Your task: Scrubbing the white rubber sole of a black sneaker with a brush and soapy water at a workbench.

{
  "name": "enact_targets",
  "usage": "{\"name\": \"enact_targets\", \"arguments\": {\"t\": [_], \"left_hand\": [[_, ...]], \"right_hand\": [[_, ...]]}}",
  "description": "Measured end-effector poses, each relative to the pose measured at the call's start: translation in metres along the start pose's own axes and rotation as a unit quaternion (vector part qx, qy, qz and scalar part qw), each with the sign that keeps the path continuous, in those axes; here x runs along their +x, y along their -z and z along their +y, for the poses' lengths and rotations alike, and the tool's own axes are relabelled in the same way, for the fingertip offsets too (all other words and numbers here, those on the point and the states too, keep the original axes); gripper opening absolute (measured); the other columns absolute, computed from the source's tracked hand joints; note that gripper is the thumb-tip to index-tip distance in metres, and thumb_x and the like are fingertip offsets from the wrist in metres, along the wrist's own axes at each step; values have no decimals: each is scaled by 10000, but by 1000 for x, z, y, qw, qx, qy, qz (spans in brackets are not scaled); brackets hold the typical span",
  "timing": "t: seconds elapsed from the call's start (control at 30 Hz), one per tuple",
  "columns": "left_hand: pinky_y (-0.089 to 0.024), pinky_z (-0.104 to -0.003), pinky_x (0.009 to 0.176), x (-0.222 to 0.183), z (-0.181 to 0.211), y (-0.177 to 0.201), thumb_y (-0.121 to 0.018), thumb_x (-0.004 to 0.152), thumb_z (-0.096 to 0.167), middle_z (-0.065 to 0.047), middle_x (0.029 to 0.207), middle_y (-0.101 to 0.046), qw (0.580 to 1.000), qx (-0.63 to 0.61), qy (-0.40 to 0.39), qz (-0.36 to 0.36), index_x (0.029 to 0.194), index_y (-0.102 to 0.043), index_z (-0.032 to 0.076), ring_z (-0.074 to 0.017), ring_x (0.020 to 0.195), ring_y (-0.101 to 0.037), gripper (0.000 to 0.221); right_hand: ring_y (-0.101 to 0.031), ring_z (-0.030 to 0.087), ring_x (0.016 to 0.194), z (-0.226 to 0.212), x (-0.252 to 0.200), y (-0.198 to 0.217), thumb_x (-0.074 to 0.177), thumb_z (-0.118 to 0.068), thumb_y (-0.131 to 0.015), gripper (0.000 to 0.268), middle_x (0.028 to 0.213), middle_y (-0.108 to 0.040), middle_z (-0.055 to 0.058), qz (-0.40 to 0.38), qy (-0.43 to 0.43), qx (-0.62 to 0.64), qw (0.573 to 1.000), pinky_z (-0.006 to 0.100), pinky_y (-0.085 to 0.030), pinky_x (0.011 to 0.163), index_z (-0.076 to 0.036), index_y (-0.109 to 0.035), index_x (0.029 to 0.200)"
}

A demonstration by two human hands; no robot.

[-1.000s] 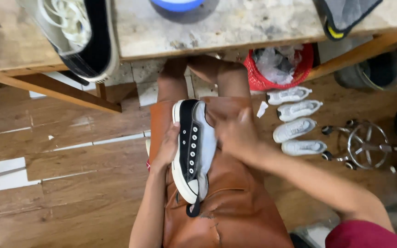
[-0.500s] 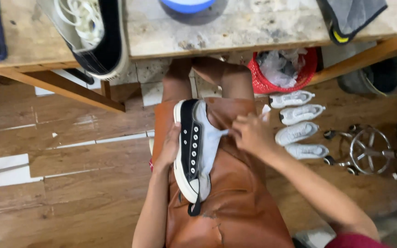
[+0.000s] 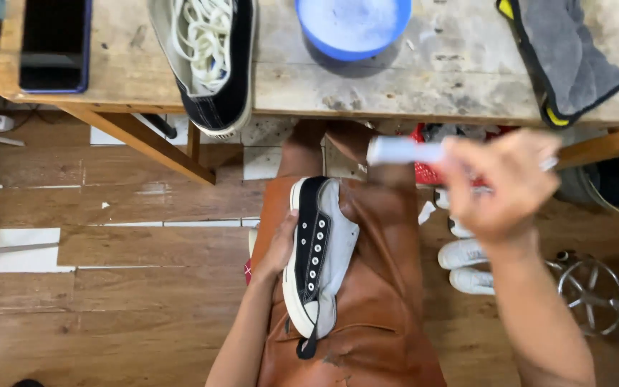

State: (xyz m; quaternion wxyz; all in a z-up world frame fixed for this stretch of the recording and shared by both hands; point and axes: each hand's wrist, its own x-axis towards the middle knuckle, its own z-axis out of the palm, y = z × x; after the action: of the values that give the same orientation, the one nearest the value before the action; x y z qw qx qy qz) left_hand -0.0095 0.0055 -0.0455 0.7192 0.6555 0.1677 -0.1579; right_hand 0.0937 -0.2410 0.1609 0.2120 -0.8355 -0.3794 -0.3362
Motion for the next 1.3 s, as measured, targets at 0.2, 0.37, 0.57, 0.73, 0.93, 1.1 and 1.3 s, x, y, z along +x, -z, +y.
{"name": "enact_targets", "arguments": {"t": [0.2,0.37,0.57,0.73,0.93,1.1,1.3], "left_hand": [[-474,-322,998,-30,49,3,-323,924,477,-101,1215,-660,978,-159,136,8,1327,-561,86,-176,1108,-615,610],[-307,-364,1139,-34,20,18,-423,788,619,-34,1428,-325,995,13,86,38,1486,-216,148,-174,1378,-367,867],[-173,-362,1168,-42,28,10,-623,726,565,-92,1616,-73,990,127,29,50,1513,98,142,-212,1468,-196,1148],[-54,-588,1150,-58,58,10,-614,695,608,-99,1614,137,983,162,86,-15,1497,184,207,-326,1474,150,1200],[-124,-649,1109,-58,48,29,-431,833,592,-265,1527,-19,989,135,7,-64,1530,8,155,-478,1420,-30,932],[-282,-672,1034,-39,42,47,-314,892,683,-291,1438,-187,971,234,3,-46,1518,-285,237,-549,1347,-231,770],[-327,-413,851,15,67,23,-518,937,429,67,1280,-561,859,433,-272,4,1284,-563,316,-242,1162,-481,368]], "right_hand": [[-609,206,857,74,104,-58,963,-226,-901,126,939,-658,-61,23,61,-215,974,374,-242,757,-239,-782,922],[-582,155,711,92,122,-99,834,-319,-785,72,810,-606,-149,-105,63,-293,948,391,-259,709,-365,-729,832],[-604,235,958,112,105,-85,1003,-324,-905,196,942,-658,-64,-65,59,-291,953,442,-392,716,-289,-733,918],[-611,277,915,55,87,-24,1041,-189,-888,70,965,-636,8,-30,49,-190,980,462,-299,871,-181,-819,1044],[-546,228,655,-32,-44,-38,896,-201,-728,187,638,-562,14,-83,13,-114,990,424,-368,784,-171,-698,714],[-503,160,635,-72,-82,-77,799,-289,-638,102,684,-487,-84,-155,20,14,988,416,-349,719,-288,-616,700],[-476,218,702,-51,-87,-98,643,-229,-628,110,717,-461,-40,-200,101,12,974,455,-347,702,-219,-526,605]]}}
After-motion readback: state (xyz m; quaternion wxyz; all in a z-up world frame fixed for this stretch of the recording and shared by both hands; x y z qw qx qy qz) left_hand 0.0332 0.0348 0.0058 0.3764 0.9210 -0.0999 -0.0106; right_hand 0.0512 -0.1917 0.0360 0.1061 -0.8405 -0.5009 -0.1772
